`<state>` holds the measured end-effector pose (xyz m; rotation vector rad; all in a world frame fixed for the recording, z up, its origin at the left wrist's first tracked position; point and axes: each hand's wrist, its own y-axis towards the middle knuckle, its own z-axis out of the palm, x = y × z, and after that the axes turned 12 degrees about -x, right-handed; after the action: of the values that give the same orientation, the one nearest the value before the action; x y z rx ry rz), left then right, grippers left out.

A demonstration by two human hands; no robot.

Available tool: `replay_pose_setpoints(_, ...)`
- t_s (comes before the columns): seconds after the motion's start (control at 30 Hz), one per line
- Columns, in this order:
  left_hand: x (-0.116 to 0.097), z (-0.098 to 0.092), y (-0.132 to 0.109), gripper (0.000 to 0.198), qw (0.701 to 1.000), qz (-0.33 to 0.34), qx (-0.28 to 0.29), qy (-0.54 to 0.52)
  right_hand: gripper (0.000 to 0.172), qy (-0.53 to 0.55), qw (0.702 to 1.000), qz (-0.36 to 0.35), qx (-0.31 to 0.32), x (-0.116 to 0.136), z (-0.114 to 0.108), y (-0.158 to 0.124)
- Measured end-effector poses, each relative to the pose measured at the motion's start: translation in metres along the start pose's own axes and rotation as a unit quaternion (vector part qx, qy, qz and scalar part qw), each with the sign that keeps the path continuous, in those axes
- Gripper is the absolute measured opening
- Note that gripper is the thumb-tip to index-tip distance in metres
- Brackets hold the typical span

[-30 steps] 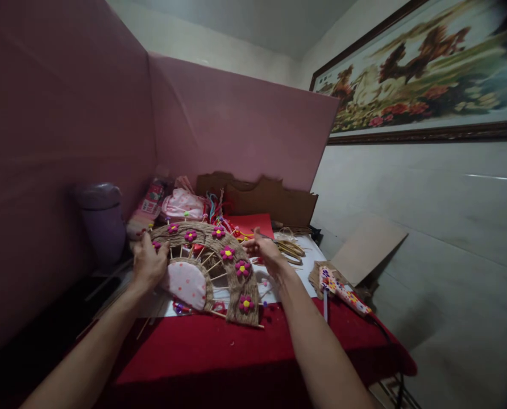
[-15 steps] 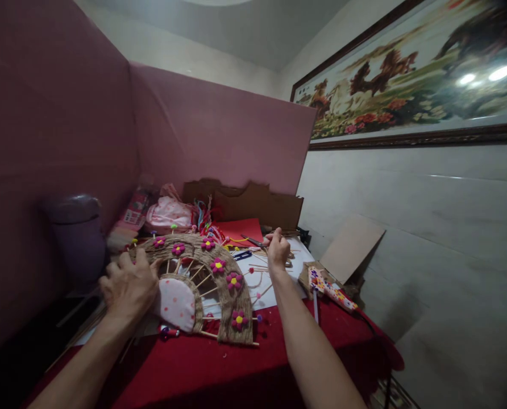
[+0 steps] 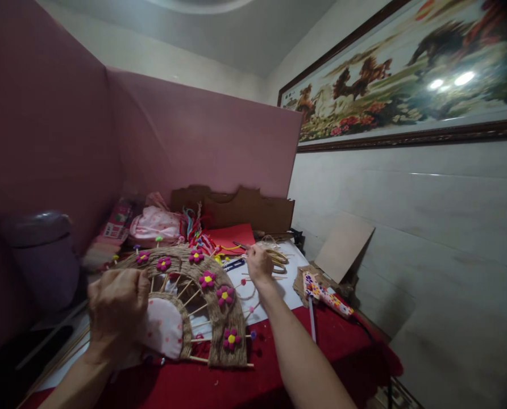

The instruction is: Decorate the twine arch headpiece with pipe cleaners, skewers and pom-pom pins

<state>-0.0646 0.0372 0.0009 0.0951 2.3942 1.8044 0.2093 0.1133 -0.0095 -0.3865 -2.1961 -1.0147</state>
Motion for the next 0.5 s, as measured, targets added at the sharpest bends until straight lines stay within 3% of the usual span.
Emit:
replay_pose_setpoints(0.23, -0.003, -0.004, 0.001, 0.036, 0.998, -0.015, -0.014, -0.064, 0.011, -0.015, 0.994, -0.076, 0.079, -0.001, 0.014, -0.004)
replay_pose_setpoints(0.5, -0.004, -0.003, -0.001, 0.024, 0.998, -0.061, 0.005, -0.035, 0.023, -0.06, 0.987, -0.087, 0.121, 0.012, 0.004, 0.012)
